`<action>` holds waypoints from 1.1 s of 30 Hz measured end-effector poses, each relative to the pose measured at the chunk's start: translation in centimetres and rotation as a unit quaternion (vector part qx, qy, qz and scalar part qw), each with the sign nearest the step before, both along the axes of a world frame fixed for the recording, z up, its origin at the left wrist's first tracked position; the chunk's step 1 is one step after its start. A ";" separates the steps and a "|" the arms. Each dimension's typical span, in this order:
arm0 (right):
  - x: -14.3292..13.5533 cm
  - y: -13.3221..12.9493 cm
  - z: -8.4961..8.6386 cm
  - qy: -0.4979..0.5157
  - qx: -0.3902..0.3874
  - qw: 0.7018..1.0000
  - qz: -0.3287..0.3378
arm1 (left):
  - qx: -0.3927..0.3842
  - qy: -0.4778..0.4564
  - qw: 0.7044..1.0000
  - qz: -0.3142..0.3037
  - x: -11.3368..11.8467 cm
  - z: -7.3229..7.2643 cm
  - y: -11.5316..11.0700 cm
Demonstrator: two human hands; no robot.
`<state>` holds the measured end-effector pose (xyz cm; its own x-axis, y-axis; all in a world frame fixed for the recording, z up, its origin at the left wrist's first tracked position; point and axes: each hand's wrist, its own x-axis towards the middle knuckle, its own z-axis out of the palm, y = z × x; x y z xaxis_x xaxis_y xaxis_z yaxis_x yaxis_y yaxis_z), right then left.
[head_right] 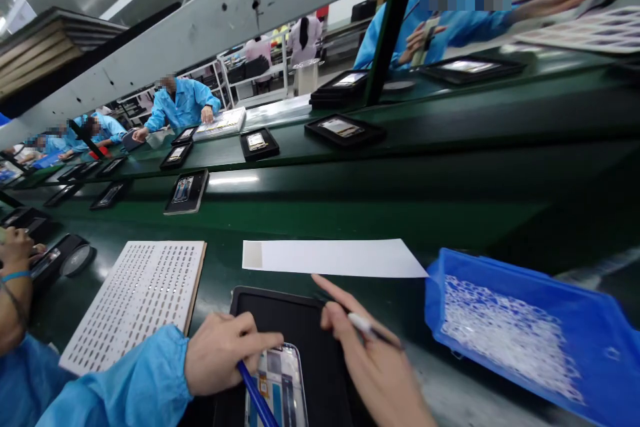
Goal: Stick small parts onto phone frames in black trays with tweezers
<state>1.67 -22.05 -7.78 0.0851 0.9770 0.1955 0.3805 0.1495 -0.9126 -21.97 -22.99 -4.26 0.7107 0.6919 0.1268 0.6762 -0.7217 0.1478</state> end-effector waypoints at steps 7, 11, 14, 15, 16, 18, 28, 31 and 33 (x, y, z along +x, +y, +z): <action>0.1 5.4 1.4 0.167 -0.145 0.975 -0.007 | -0.044 -0.146 0.974 0.166 -3.4 -0.3 9.0; -2.4 9.0 1.5 0.123 -0.198 0.972 0.009 | -0.117 -0.042 0.982 0.142 -3.2 -2.4 12.6; -4.2 11.6 1.3 0.096 -0.201 0.975 0.014 | -0.104 0.039 0.987 0.116 -2.2 -3.2 13.3; -4.7 12.3 1.2 0.089 -0.198 0.976 0.012 | -0.099 0.067 0.987 0.111 -2.0 -3.2 13.3; -5.1 13.0 1.0 0.080 -0.194 0.978 0.010 | -0.096 0.092 0.985 0.106 -1.8 -3.2 13.2; -5.7 14.1 0.4 0.065 -0.186 0.980 0.008 | -0.096 0.128 0.983 0.095 -1.7 -3.2 12.9; -6.2 15.4 -1.6 -0.010 -0.186 0.982 0.003 | -0.095 0.140 0.982 0.087 -1.7 -3.9 12.7; -6.2 15.4 -1.6 -0.024 -0.184 0.983 0.001 | -0.095 0.137 0.982 0.091 -1.6 -4.1 12.7; -6.3 15.5 -1.7 -0.031 -0.181 0.983 -0.003 | -0.096 0.136 0.982 0.089 -1.7 -4.1 12.7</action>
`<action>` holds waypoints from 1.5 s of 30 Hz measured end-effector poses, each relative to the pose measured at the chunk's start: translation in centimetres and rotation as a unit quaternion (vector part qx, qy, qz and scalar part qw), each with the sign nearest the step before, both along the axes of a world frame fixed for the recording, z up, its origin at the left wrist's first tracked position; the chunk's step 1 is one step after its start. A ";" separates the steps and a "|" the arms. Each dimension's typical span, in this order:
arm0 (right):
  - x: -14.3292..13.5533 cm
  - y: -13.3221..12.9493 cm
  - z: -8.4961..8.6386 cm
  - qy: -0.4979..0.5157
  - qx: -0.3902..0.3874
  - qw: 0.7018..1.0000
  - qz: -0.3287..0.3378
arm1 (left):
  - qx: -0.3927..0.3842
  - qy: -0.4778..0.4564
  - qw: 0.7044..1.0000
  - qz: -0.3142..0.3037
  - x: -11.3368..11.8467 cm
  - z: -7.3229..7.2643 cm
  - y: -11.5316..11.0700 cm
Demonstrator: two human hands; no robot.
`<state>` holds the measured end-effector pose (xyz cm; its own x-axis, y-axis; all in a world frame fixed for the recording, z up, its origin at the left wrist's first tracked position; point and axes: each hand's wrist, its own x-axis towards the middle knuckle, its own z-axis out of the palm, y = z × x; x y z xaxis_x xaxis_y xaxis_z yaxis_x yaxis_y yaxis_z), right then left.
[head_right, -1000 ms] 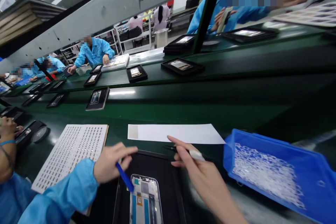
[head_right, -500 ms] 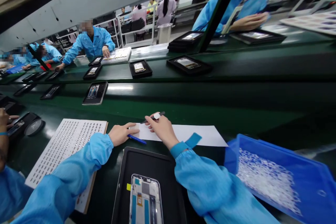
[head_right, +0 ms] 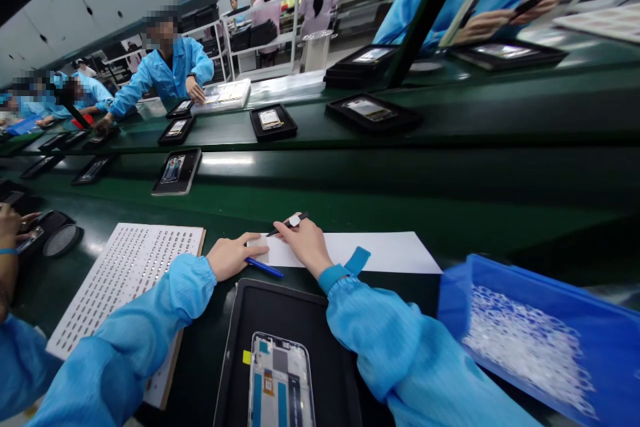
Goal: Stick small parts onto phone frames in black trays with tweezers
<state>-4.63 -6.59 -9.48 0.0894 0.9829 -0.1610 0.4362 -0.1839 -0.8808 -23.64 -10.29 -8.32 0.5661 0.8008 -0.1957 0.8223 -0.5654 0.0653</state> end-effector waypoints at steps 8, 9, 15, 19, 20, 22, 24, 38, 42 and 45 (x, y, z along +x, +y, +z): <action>0.1 0.2 -0.3 -0.010 0.004 1.000 0.005 | 0.001 0.002 1.000 -0.002 0.1 0.5 -0.1; 0.1 0.2 -0.3 -0.011 0.003 1.000 0.005 | -0.001 0.002 1.000 -0.002 0.1 0.5 -0.1; 0.1 0.2 -0.3 -0.016 -0.007 1.000 0.009 | -0.007 -0.001 1.000 -0.001 0.1 0.6 -0.1; 0.2 0.3 -0.5 -0.023 -0.015 1.000 0.010 | 0.000 -0.006 1.000 -0.002 0.1 0.4 -0.1; 0.2 0.3 -0.6 -0.025 -0.015 1.000 0.010 | 0.003 -0.008 1.000 -0.003 0.1 0.4 -0.1; 0.2 0.4 -0.8 -0.026 -0.014 0.999 0.015 | 0.008 -0.010 1.000 -0.006 0.0 0.1 -0.1; 0.2 0.5 -1.0 -0.029 -0.014 0.999 0.023 | 0.014 -0.014 1.000 -0.007 0.0 -0.4 0.0; 0.3 1.0 -1.9 0.075 -0.067 0.995 0.015 | -0.001 0.005 1.000 0.006 0.1 0.0 0.1; 0.8 0.3 -0.4 0.156 -0.040 0.986 -0.037 | -0.001 0.011 1.000 0.008 0.2 0.1 0.1; 1.9 -1.2 1.4 0.209 -0.013 0.974 -0.082 | -0.002 0.012 1.000 0.015 0.2 0.1 0.1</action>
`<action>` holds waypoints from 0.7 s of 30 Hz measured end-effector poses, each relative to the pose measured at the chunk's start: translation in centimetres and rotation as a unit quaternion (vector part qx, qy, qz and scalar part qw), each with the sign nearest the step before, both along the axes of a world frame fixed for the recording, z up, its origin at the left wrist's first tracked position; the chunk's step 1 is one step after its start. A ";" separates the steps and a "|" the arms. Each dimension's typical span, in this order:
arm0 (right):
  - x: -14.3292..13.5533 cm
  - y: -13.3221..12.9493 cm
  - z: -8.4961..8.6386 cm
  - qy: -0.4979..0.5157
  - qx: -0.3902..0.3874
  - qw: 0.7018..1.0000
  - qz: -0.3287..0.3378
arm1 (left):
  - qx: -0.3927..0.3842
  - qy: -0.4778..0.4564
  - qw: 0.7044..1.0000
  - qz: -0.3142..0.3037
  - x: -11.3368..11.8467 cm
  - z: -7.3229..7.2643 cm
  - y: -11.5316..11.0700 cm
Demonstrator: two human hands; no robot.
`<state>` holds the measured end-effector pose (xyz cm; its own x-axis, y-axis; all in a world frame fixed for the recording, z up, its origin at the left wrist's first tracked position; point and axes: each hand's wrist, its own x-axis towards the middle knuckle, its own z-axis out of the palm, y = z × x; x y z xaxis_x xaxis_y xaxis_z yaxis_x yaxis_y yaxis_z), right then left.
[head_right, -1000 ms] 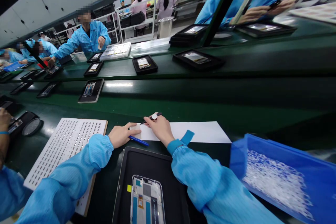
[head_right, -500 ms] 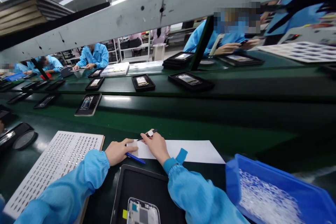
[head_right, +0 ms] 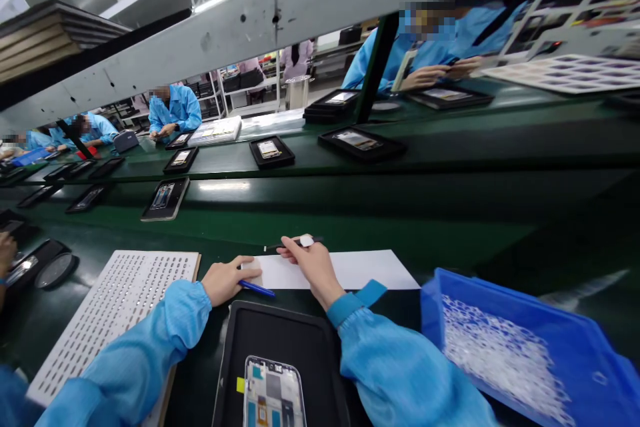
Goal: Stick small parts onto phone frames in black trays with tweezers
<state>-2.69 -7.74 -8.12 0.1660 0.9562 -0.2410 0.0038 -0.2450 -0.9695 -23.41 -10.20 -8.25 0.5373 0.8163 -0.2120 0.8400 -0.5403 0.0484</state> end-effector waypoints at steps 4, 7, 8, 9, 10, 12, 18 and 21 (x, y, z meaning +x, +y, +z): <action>2.0 -4.4 1.8 0.051 0.015 0.998 -0.033 | 0.000 -0.008 1.000 0.001 -0.5 0.0 0.0; 2.7 -8.7 2.3 0.060 0.020 0.997 -0.034 | -0.005 -0.021 1.000 -0.007 -1.2 0.1 0.1; 2.7 -10.1 2.4 0.052 0.019 0.998 -0.031 | -0.003 -0.028 1.000 -0.003 -1.5 0.2 0.1; 2.7 -11.3 2.4 0.039 0.016 0.999 -0.027 | 0.003 -0.042 0.999 0.008 -1.6 0.4 0.1; 2.5 -12.3 2.4 0.025 0.014 0.999 -0.024 | 0.013 -0.066 0.997 0.023 -1.7 0.7 0.0; 2.2 -13.9 2.4 -0.004 0.013 1.000 -0.020 | 0.035 -0.146 0.987 0.061 -1.6 1.5 -0.2; 1.6 -15.6 2.2 -0.101 0.040 0.994 0.004 | -0.134 -0.325 0.934 0.064 0.9 5.2 -3.7; 1.5 -16.0 2.3 -0.146 0.047 0.988 0.021 | -0.235 -0.270 0.933 0.022 2.4 6.4 -5.8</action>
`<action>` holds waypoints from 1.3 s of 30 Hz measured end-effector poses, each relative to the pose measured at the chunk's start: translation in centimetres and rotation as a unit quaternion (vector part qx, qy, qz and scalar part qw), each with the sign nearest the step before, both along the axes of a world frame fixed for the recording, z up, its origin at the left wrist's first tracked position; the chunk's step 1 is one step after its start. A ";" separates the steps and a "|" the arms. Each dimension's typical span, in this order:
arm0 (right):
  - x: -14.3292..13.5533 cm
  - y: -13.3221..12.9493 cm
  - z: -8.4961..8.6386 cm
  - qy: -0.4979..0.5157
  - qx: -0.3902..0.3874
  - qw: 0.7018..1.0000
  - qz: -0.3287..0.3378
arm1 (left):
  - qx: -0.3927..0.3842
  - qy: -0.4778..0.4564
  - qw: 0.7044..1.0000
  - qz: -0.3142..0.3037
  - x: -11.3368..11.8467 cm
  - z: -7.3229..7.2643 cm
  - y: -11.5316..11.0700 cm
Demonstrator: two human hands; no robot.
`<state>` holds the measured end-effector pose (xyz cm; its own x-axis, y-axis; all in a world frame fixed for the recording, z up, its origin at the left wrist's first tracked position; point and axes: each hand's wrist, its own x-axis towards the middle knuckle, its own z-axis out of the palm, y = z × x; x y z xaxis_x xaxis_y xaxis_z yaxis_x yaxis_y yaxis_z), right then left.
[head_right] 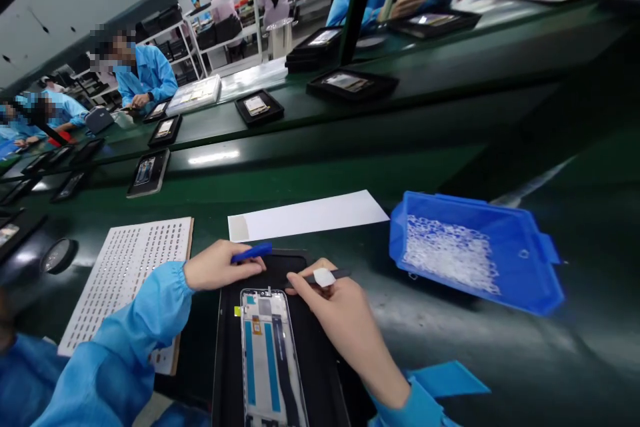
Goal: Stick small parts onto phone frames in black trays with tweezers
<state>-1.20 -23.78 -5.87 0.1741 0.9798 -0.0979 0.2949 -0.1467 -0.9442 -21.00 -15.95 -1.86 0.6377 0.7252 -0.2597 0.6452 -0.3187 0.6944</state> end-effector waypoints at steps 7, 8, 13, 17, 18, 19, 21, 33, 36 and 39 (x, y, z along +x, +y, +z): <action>-0.2 -0.7 -0.1 -0.021 -0.008 1.000 0.014 | 0.033 0.155 0.985 -0.061 1.4 0.0 -1.2; -0.2 -0.7 -0.2 -0.024 -0.005 1.000 0.014 | 0.032 0.162 0.984 -0.063 1.5 0.0 -1.2; -0.1 -0.7 -0.4 -0.044 0.003 0.999 0.013 | 0.035 0.184 0.980 -0.070 1.8 0.2 -1.1; -0.2 -0.8 -0.4 -0.051 0.007 0.999 0.016 | 0.033 0.193 0.978 -0.069 1.9 0.1 -1.1; -0.2 -0.9 -0.5 -0.051 0.008 0.999 0.015 | 0.032 0.195 0.978 -0.069 2.0 0.1 -1.1; -0.2 -0.9 -0.5 -0.051 0.008 0.999 0.014 | 0.031 0.195 0.978 -0.068 2.0 0.1 -1.1; -0.2 -0.9 -0.5 -0.052 0.004 0.999 0.012 | 0.033 0.195 0.978 -0.070 2.0 0.1 -1.1; -0.1 -0.9 -1.0 -0.067 0.000 0.997 0.025 | 0.033 0.198 0.977 -0.067 2.0 -0.1 -1.2; 0.0 -0.9 -1.0 -0.076 0.001 0.997 0.034 | 0.035 0.203 0.977 -0.061 2.1 -0.2 -1.3; 0.0 -0.9 -1.0 -0.083 0.006 0.996 0.039 | 0.041 0.214 0.975 -0.055 2.2 -0.4 -1.6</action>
